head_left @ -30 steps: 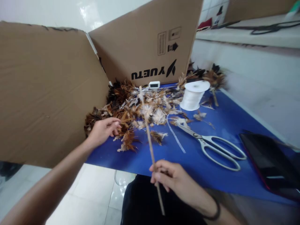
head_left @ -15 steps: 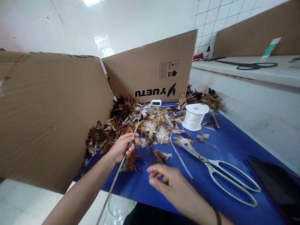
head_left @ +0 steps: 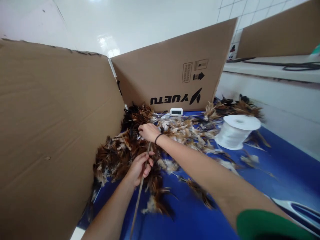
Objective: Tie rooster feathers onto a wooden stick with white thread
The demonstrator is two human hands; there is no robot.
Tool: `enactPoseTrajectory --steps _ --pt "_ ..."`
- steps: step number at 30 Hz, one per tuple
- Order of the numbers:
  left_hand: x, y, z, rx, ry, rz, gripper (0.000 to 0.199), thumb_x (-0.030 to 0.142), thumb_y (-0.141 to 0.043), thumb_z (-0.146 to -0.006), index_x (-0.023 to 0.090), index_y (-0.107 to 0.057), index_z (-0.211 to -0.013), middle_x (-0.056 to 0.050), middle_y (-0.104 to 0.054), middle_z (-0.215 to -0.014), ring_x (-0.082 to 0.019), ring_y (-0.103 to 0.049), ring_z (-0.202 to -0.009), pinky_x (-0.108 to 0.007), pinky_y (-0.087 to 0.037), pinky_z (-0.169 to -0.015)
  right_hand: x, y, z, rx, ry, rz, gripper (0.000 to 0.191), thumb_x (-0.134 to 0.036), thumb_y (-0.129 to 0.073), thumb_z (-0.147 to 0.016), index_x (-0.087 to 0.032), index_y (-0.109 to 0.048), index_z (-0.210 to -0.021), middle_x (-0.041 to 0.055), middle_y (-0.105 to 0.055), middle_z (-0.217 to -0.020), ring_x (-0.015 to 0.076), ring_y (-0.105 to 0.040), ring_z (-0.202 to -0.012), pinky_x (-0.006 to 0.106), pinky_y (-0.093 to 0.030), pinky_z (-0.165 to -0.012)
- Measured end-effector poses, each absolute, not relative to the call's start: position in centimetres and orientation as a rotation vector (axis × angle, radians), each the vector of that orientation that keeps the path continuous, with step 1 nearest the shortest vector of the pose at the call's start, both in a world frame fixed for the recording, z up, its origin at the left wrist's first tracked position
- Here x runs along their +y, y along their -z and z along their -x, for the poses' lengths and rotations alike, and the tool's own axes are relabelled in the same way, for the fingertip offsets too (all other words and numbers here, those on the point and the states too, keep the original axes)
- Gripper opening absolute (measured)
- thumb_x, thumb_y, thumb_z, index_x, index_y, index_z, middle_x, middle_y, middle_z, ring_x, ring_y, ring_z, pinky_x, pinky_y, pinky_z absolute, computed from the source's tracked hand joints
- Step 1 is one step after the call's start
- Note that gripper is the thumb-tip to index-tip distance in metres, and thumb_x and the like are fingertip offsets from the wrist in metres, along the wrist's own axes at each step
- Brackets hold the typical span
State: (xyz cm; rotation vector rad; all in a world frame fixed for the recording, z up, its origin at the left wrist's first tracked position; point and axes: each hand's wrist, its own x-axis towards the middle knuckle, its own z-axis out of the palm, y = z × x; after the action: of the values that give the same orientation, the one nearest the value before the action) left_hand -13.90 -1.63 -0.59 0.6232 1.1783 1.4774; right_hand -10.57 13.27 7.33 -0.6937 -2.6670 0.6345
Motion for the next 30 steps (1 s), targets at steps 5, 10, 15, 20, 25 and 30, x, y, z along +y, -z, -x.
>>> enactPoseTrajectory --steps 5,10,15,20,25,30 --pt "-1.1 1.7 13.4 1.188 -1.455 -0.545 0.025 0.032 -0.059 -0.076 0.013 -0.052 -0.092 0.002 -0.056 -0.056 -0.005 -0.041 -0.030 -0.014 -0.025 -0.025 13.3 -6.0 18.8 -2.890 -0.707 0.730 0.043 -0.039 -0.059 -0.084 -0.013 -0.056 -0.118 0.0136 -0.060 -0.115 0.0246 -0.059 -0.102 0.040 -0.048 -0.084" --pt "-0.6 2.3 12.7 1.202 -1.452 -0.528 0.023 0.033 -0.061 -0.074 0.015 -0.049 -0.083 0.001 -0.057 -0.059 -0.006 -0.045 -0.032 -0.015 -0.027 -0.025 12.0 -4.4 21.9 -2.977 -0.774 0.607 0.034 -0.034 -0.055 -0.089 -0.017 -0.053 -0.118 0.0083 -0.056 -0.118 0.0201 -0.058 -0.100 0.040 -0.051 -0.083" --pt "-0.4 2.3 12.5 1.218 -1.488 -0.508 0.024 0.033 -0.059 -0.076 0.014 -0.050 -0.088 0.001 -0.057 -0.061 -0.006 -0.045 -0.033 -0.014 -0.027 -0.024 11.5 -4.9 20.9 -2.836 -0.845 0.304 0.016 -0.016 -0.060 -0.083 -0.017 -0.067 -0.097 0.0047 -0.068 -0.101 0.0176 -0.062 -0.098 0.028 -0.047 -0.085" --pt "-0.4 2.1 12.4 1.230 -1.502 -0.484 0.030 0.032 -0.056 -0.078 0.014 -0.048 -0.101 0.002 -0.055 -0.057 -0.008 -0.045 -0.033 -0.015 -0.030 -0.025 13.1 -7.7 19.3 -2.567 -0.893 0.122 0.025 -0.005 -0.060 -0.075 -0.018 -0.071 -0.095 0.0019 -0.072 -0.099 0.0133 -0.063 -0.098 0.020 -0.043 -0.086" --pt "-0.3 2.0 12.3 1.233 -1.493 -0.474 0.031 0.032 -0.054 -0.079 0.015 -0.046 -0.103 0.003 -0.055 -0.056 -0.008 -0.045 -0.033 -0.015 -0.031 -0.025 15.1 -10.0 18.3 -2.406 -0.937 0.078 0.025 -0.004 -0.060 -0.075 -0.016 -0.071 -0.094 0.0021 -0.072 -0.094 0.0122 -0.065 -0.092 0.023 -0.046 -0.085" --pt "-0.3 2.3 12.4 1.230 -1.494 -0.471 0.031 0.032 -0.053 -0.079 0.015 -0.045 -0.105 0.002 -0.055 -0.056 -0.008 -0.045 -0.034 -0.015 -0.032 -0.026 16.3 -10.9 18.2 -2.331 -0.926 0.058 0.028 0.000 -0.056 -0.075 -0.015 -0.070 -0.094 0.0009 -0.072 -0.090 0.0105 -0.064 -0.087 0.026 -0.048 -0.084"
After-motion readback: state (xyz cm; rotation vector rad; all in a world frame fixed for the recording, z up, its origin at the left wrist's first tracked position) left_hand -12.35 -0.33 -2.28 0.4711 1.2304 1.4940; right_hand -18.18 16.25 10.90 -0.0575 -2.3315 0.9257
